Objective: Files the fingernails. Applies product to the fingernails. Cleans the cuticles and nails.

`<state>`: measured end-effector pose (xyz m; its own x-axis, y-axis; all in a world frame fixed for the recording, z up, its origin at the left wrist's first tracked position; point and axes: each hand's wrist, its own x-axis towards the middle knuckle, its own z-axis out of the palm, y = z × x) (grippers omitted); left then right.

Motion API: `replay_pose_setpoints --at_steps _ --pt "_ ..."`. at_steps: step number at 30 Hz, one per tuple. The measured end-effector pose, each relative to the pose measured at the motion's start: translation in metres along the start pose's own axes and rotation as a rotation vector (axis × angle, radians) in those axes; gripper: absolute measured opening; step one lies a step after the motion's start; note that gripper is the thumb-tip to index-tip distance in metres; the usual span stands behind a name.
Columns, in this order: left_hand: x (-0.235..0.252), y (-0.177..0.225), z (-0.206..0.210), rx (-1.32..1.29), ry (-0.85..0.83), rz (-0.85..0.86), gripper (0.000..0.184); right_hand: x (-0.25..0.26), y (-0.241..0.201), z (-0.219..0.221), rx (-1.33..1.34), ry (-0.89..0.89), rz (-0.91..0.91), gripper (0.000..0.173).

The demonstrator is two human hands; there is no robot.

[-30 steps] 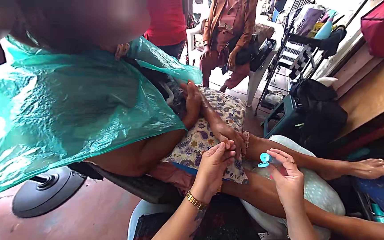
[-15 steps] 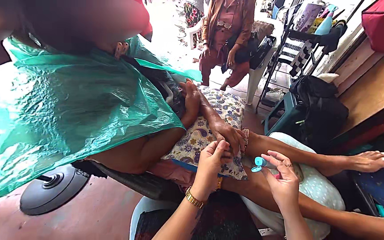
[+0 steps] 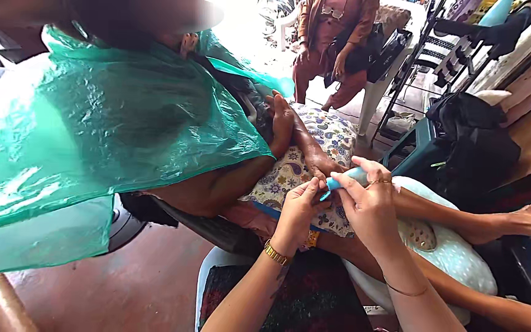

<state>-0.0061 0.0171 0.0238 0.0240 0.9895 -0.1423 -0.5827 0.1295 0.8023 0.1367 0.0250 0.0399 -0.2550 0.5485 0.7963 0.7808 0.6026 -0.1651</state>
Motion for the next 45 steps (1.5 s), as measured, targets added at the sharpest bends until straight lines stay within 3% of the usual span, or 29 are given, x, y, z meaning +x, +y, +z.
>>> replay_pose_setpoints --at_steps 2,5,8,10,12,16,25,29,35,45 --pt "0.000 0.001 0.000 -0.001 0.009 -0.003 0.031 0.005 -0.003 0.000 -0.058 -0.044 -0.032 0.020" --pt "0.001 0.005 0.003 0.019 0.021 -0.042 0.029 0.001 0.006 -0.003 0.079 -0.078 0.114 0.022" --pt "0.000 0.004 0.002 0.090 -0.034 -0.023 0.003 -0.019 0.026 -0.009 0.368 -0.063 0.351 0.026" --pt "-0.003 0.000 -0.001 0.289 -0.113 0.005 0.027 -0.037 0.035 -0.013 0.450 -0.028 0.420 0.028" --pt "-0.004 -0.004 -0.004 0.534 -0.157 0.029 0.037 -0.055 0.037 -0.017 0.398 -0.001 0.449 0.027" --pt "-0.007 -0.013 0.000 0.704 -0.206 0.008 0.020 -0.078 0.034 -0.019 0.185 0.045 0.372 0.023" --pt "-0.011 -0.025 0.017 0.463 -0.143 0.075 0.028 -0.051 0.015 -0.016 -0.108 0.124 0.095 0.019" --pt "-0.009 -0.026 0.022 0.409 -0.103 0.092 0.024 -0.042 0.024 -0.019 -0.097 0.107 0.080 0.021" --pt "-0.003 -0.023 0.032 0.447 -0.089 0.067 0.025 -0.047 0.047 -0.020 0.063 0.130 0.245 0.019" --pt "0.000 -0.033 0.028 0.494 -0.063 0.178 0.027 -0.039 0.043 -0.015 -0.026 0.065 0.040 0.020"
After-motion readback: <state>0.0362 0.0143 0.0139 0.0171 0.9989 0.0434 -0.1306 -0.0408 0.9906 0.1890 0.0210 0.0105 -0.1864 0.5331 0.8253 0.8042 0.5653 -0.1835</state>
